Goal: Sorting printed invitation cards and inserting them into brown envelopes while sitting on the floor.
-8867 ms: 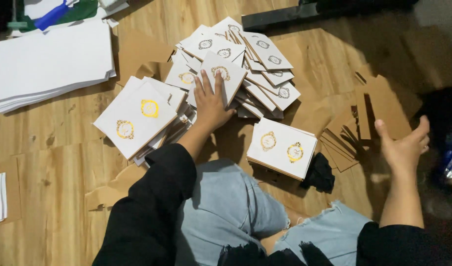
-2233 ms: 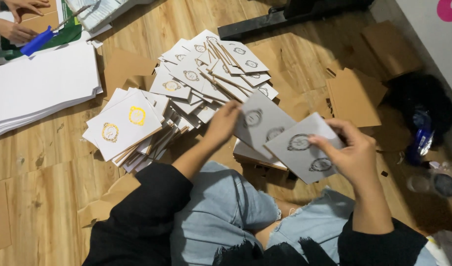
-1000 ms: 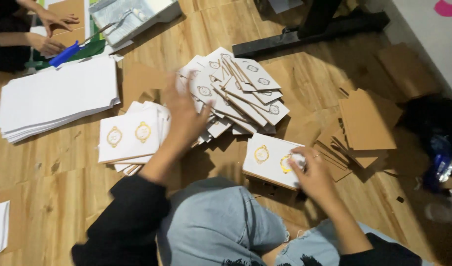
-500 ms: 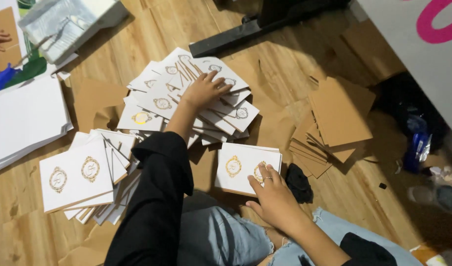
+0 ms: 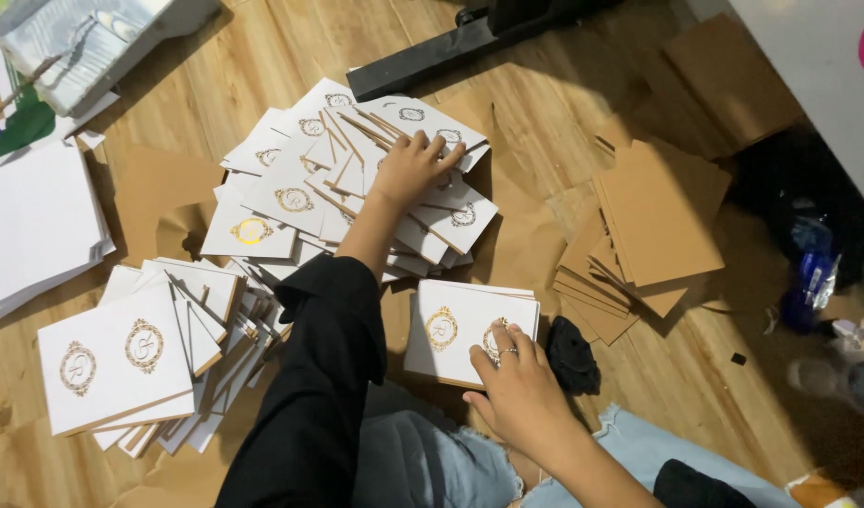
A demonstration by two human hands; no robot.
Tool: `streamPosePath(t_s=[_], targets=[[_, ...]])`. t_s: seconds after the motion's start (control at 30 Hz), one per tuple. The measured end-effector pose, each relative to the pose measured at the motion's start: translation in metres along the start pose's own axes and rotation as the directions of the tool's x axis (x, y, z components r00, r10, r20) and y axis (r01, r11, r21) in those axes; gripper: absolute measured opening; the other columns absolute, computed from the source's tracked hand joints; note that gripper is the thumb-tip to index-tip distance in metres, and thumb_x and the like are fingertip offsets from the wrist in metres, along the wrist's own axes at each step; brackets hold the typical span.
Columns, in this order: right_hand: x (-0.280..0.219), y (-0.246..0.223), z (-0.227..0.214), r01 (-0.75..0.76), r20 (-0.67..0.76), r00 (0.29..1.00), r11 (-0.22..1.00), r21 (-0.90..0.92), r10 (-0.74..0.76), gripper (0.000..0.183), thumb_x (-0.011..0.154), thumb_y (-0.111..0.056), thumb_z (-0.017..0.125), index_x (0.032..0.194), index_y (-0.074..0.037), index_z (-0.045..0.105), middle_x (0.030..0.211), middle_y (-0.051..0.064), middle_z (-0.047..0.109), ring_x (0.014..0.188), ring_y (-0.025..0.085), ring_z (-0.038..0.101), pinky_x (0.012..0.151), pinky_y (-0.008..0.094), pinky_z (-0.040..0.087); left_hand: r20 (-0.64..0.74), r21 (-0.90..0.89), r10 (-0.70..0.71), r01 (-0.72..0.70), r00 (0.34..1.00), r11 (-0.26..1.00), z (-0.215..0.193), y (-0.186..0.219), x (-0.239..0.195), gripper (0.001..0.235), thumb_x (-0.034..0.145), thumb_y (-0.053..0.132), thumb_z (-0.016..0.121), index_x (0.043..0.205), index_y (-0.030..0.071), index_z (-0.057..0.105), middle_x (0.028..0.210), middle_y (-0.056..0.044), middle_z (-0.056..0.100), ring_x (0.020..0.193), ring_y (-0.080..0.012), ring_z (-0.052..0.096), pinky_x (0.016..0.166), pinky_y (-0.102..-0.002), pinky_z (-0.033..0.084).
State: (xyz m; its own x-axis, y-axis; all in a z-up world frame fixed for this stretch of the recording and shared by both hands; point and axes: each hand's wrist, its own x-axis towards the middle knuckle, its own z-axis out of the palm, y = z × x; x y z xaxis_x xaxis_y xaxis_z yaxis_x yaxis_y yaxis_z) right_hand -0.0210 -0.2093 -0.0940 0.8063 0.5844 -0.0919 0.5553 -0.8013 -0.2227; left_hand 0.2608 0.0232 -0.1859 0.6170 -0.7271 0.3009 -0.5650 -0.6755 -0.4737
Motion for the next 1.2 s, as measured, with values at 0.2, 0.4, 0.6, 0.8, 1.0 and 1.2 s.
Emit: streamPosePath(t_s=[0.2,0.4,0.6,0.8,1.0,1.2], targets=[[0.002,-0.002,-0.006,0.016,-0.033,0.999,1.000,-0.004,-0.016,0.052,0.076,-0.044,0.069,0.112,-0.011,0.052,0.126,0.027,0.045,0.119,0.043,0.040,0.098,0.052,0.036,0.212,0.196,-0.323,0.284,0.922,0.939,-0.005,0.027,0.022,0.043,0.085,0.032,0.061,0.121,0.011,0.051,0.120,-0.017,0.055,0.108,-0.0452,0.053,0.079,-0.051,0.053],[0.004,-0.004,-0.008,0.020,-0.093,0.995,1.000,0.004,-0.020,0.048,0.076,-0.040,0.070,0.108,-0.007,0.054,0.121,0.027,0.048,0.115,0.043,0.043,0.093,0.052,0.039,0.157,0.150,-0.432,0.411,0.888,0.899,0.014,0.038,0.022,0.039,0.087,0.023,0.057,0.124,0.009,0.051,0.118,-0.023,0.059,0.105,-0.0497,0.056,0.082,-0.056,0.050],[0.006,0.004,-0.003,0.000,-0.062,0.998,1.000,-0.014,-0.001,0.044,0.082,-0.045,0.064,0.108,-0.012,0.055,0.124,0.029,0.047,0.111,0.045,0.044,0.089,0.052,0.039,-0.218,0.136,-0.396,0.429,0.892,0.893,-0.027,-0.001,0.027,0.020,0.083,0.008,0.057,0.103,0.006,0.056,0.096,-0.020,0.065,0.079,-0.0387,0.065,0.062,-0.044,0.056],[0.019,0.014,-0.053,-0.334,0.185,0.937,0.607,0.721,0.296,0.042,0.082,-0.040,0.060,0.119,-0.021,0.056,0.118,0.002,0.060,0.104,0.020,0.064,0.090,0.033,0.047,-0.199,0.109,-0.422,0.448,0.885,0.888,-0.159,0.004,0.023,0.026,0.077,0.009,0.057,0.103,0.008,0.055,0.078,-0.008,0.059,0.059,-0.0220,0.058,0.042,-0.032,0.045],[0.007,-0.025,-0.119,0.000,0.179,0.916,-0.447,0.894,0.359,0.068,0.086,-0.057,0.036,0.135,-0.013,0.024,0.112,0.004,0.045,0.095,0.015,0.055,0.086,0.032,0.046,-0.243,-0.166,-0.229,0.192,0.943,0.967,-0.286,0.084,-0.035,0.029,0.085,0.006,0.056,0.114,0.006,0.055,0.102,-0.021,0.065,0.082,-0.0358,0.069,0.055,-0.038,0.057],[-0.008,-0.025,-0.091,-0.064,0.523,0.700,-0.687,0.724,0.486,0.047,0.086,-0.031,0.058,0.123,-0.003,0.049,0.111,0.009,0.060,0.087,0.021,0.060,0.076,0.033,0.052,-0.160,-0.406,-0.168,0.091,0.973,0.909,-0.314,0.159,-0.081,0.041,0.087,0.013,0.053,0.127,0.001,0.052,0.104,-0.032,0.062,0.089,-0.0467,0.065,0.068,-0.046,0.055]])
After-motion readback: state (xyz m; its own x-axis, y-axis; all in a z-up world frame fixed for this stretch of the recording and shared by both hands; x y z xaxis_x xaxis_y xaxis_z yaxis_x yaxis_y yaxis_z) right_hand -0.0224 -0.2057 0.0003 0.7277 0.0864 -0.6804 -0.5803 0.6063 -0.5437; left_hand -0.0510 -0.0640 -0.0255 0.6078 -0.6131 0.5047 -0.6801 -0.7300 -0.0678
